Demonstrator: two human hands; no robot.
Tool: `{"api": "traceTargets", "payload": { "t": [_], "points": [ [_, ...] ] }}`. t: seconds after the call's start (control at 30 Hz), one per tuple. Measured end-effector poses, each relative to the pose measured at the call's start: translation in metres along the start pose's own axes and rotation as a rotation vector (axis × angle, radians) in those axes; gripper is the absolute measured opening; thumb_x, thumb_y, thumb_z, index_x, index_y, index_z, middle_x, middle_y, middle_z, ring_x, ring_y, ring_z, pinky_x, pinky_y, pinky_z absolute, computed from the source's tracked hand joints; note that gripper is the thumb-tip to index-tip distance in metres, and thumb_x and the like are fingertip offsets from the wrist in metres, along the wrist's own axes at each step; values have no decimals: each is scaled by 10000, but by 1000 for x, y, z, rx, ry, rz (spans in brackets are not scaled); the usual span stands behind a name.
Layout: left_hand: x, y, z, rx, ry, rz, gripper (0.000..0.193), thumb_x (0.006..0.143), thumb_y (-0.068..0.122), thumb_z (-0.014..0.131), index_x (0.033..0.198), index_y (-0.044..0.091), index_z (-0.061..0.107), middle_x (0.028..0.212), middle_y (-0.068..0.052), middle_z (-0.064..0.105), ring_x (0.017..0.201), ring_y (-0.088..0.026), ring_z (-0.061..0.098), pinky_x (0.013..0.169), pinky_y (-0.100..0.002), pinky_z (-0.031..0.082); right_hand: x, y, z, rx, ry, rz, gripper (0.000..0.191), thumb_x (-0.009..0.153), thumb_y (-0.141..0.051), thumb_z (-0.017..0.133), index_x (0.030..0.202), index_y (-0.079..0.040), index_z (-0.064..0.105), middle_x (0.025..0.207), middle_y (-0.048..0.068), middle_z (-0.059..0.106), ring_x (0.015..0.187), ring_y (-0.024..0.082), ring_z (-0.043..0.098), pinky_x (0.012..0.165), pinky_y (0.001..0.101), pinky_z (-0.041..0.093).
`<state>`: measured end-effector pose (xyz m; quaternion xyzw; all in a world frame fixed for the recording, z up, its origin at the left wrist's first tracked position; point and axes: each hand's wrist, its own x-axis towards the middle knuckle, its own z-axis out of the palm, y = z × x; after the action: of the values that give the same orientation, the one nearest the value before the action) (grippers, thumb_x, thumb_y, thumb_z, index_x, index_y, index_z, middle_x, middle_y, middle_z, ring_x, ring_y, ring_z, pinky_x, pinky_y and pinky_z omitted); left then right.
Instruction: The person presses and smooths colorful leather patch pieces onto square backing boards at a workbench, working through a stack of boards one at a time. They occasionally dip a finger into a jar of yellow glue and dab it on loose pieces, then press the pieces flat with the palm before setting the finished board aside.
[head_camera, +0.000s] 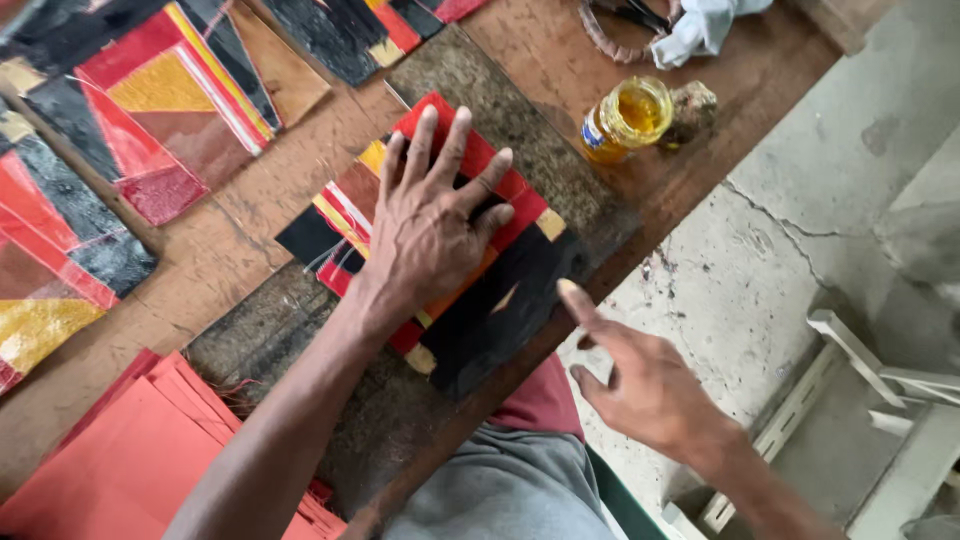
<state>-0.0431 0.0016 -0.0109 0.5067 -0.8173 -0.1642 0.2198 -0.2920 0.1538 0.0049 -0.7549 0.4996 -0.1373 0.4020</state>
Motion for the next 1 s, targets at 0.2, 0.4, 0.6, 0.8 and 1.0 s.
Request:
{"api": "traceTargets", "payload": {
  "t": [0.2,0.4,0.6,0.8,1.0],
  "points": [
    [10,0,-1,6,38,11,599,933,498,665,1437,184,590,1620,-239,308,1517,-457,186,1212,-612,114,-9,-36,-13,-182,-138,-141,387,971,-156,673,1354,-124,626,1090,122,680,827,192,722,708,346,648],
    [68,25,16,-316,141,114,898,698,310,859,1442,-15,476,1445,-266,468,1358,-446,400,1104,-565,314,21,-21,-70,-311,336,-27,572,808,-153,787,1360,-144,635,1255,141,573,928,211,652,749,319,602],
    [116,39,40,-694,-89,165,451,791,64,768,1224,99,647,1147,-104,717,1110,-288,704,958,-384,569,43,-31,-129,-565,502,36,582,763,-143,814,1324,-193,667,1464,146,467,1252,320,475,926,370,536],
    [108,42,42,-608,-18,359,433,735,-26,759,1141,87,659,1237,-94,711,1180,-321,659,978,-397,547,54,-15,-143,-631,414,-111,528,745,-201,816,1260,-154,710,1529,175,373,1350,364,402,1117,473,414],
    [111,46,41,-636,-52,347,437,771,-32,768,1176,85,652,1263,-94,696,1179,-325,658,951,-386,570,98,3,-139,-865,224,-60,389,742,-86,753,1131,-100,766,1596,184,232,1398,391,304,1168,517,337]
  ]
}}
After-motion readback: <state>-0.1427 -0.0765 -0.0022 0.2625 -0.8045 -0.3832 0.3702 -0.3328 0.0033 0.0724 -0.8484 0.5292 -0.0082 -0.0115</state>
